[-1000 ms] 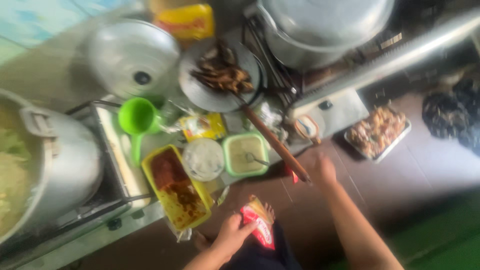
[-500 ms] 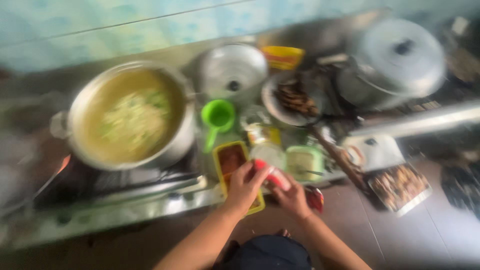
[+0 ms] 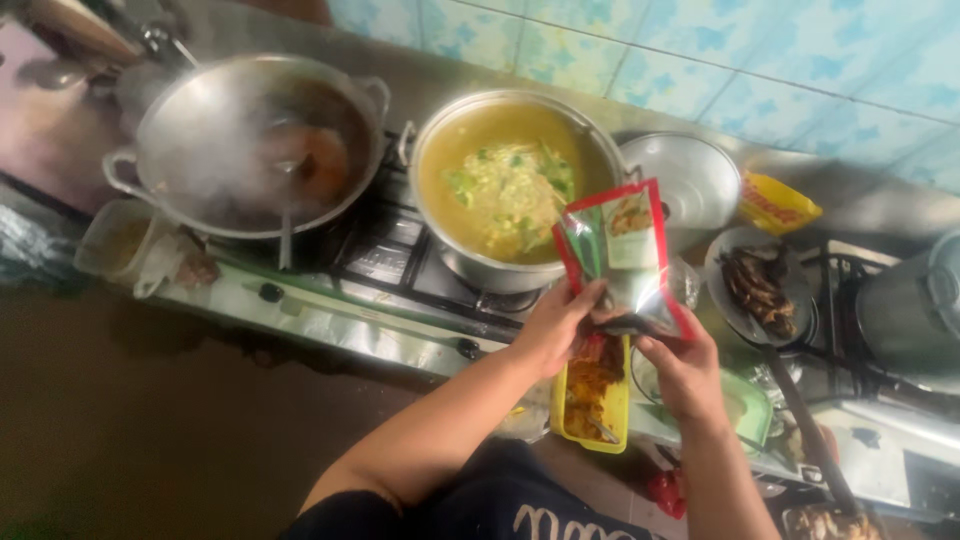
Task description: The person carries a lidded pot and a bowl across the kitchen, rinses rice in the bowl, spoons rice and seasoning from containers into a large pot of boiling soup on the stove, and then fries fish in a wok, lifting the fried fish out with a skimmer.
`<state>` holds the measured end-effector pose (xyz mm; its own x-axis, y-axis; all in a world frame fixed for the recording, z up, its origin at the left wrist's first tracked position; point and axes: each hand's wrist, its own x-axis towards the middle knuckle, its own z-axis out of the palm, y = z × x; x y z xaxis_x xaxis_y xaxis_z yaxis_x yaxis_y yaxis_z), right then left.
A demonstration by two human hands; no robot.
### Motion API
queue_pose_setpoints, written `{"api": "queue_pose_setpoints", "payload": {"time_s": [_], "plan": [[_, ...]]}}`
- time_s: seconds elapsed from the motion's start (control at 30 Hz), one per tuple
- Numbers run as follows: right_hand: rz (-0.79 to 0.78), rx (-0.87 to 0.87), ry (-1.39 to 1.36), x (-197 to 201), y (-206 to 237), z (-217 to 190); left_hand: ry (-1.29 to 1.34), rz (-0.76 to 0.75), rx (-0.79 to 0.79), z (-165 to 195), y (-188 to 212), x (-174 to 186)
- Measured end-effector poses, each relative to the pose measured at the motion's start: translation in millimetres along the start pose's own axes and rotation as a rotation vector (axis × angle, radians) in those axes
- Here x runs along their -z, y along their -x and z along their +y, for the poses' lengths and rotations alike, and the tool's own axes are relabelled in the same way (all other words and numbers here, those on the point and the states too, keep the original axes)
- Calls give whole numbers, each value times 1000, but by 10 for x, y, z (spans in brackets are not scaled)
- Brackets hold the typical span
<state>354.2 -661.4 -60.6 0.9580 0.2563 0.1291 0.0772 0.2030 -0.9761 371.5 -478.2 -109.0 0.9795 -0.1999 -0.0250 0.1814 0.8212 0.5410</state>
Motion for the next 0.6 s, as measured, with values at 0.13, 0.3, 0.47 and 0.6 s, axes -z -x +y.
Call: {"api": "queue_pose_setpoints", "payload": {"time_s": [0.13, 0.3, 0.47, 0.6], "plan": [[93, 61, -121, -611, -251, 182, -145, 48, -152, 37, -73, 12], [232, -104, -193, -886, -545, -160, -280, 27, -131, 390, 37, 183], [274, -125, 390, -909, -915, -468, -440, 101, 7, 641, 362, 575], [325, 18, 500, -897, -1214, -393, -440, 136, 31, 725, 543, 868]]}}
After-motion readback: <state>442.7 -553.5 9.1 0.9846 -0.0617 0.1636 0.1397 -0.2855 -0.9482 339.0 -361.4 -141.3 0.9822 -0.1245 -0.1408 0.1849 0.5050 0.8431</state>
